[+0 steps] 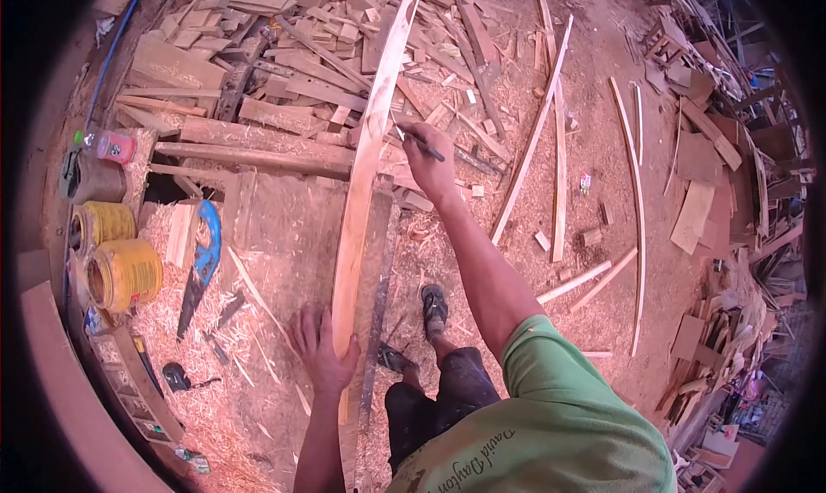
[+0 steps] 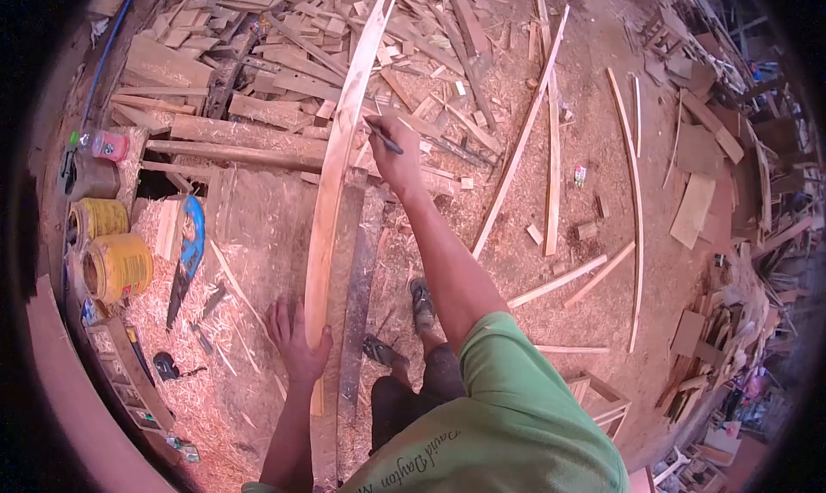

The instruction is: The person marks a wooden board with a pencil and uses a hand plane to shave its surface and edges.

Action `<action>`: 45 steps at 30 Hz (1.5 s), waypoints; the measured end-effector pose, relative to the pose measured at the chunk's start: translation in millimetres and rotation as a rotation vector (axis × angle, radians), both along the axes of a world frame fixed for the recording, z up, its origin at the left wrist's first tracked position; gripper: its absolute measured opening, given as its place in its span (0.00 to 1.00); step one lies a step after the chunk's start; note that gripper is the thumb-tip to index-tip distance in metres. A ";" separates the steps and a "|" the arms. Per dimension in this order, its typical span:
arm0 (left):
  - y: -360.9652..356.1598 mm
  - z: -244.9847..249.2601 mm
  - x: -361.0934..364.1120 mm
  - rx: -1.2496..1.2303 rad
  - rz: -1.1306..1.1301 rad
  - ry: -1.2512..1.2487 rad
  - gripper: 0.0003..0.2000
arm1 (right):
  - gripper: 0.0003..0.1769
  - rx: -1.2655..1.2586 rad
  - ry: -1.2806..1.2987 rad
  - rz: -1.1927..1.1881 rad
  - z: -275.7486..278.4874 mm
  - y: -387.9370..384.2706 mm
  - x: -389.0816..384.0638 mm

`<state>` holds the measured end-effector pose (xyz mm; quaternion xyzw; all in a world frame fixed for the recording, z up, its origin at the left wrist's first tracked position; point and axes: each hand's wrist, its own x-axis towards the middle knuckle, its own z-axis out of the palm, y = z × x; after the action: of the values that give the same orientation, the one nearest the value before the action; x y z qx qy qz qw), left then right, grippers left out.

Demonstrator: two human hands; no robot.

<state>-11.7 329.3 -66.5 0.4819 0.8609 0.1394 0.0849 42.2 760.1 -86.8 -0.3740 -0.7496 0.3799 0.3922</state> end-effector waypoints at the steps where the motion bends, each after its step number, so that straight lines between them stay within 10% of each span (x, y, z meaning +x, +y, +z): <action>1: 1.2 2.7 0.5 -0.011 -0.002 0.001 0.40 | 0.16 -0.059 -0.006 -0.015 -1.4 6.6 -7.0; 16: 1.0 -2.7 -4.0 -0.006 -0.042 0.032 0.40 | 0.14 -0.070 -0.146 0.172 4.2 24.9 -9.3; 45: -15.5 -31.1 -15.6 0.274 -0.029 -0.202 0.25 | 0.12 -0.194 -0.177 0.251 21.6 -339.8 96.1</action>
<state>-27.2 313.7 -97.6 0.4849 0.8139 0.3020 0.1063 138.3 420.3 -65.1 -0.3455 -0.7819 0.4619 0.2363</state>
